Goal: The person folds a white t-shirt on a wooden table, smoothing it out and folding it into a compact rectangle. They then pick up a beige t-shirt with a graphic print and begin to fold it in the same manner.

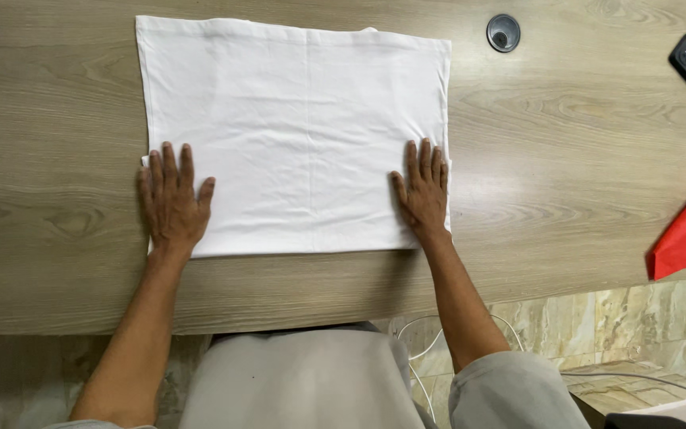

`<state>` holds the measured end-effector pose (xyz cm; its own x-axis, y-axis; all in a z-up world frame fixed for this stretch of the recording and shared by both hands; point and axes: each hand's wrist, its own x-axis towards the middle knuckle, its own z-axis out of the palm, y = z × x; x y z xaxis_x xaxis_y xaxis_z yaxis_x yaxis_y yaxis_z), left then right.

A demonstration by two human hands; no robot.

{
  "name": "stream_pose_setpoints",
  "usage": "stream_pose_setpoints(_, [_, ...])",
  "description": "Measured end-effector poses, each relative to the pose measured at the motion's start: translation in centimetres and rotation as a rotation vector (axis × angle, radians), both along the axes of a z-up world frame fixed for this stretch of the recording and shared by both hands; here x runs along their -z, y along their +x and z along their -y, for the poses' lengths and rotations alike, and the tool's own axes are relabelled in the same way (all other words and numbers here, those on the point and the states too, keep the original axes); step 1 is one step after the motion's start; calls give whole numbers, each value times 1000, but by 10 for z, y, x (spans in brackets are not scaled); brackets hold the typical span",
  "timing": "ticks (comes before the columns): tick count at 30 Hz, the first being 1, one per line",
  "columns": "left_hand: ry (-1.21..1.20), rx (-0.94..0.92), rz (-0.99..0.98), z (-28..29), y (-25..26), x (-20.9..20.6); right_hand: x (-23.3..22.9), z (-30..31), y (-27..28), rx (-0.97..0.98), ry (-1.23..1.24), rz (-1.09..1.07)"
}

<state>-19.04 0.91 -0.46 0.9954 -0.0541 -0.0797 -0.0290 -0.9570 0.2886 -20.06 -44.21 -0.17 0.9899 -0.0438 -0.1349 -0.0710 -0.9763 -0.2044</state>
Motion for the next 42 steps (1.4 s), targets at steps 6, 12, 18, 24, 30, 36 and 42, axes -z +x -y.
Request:
stream_pose_setpoints(6, [-39, -142, -6, -45, -38, -18, 0, 7, -26, 26, 23, 42])
stream_pose_setpoints(12, [10, -161, 14, -31, -46, -19, 4, 5, -57, 113, -23, 125])
stream_pose_setpoints(18, [36, 253, 17, 86, -48, -8, 11, -88, -72, -63, 61, 13])
stream_pose_setpoints(24, [17, 269, 40, 68, -70, 1, 5, -61, -103, -17, 30, -28])
stream_pose_setpoints(30, [57, 38, -107, -9, -93, -10, -2, 9, -135, 200, 17, -16])
stream_pose_setpoints(36, [1, -19, 8, -33, -108, -11, 1, 17, -152, 331, 11, 45])
stream_pose_setpoints(42, [-121, 147, 12, 16, -104, 3, 20, -81, -125, 15, 62, 44])
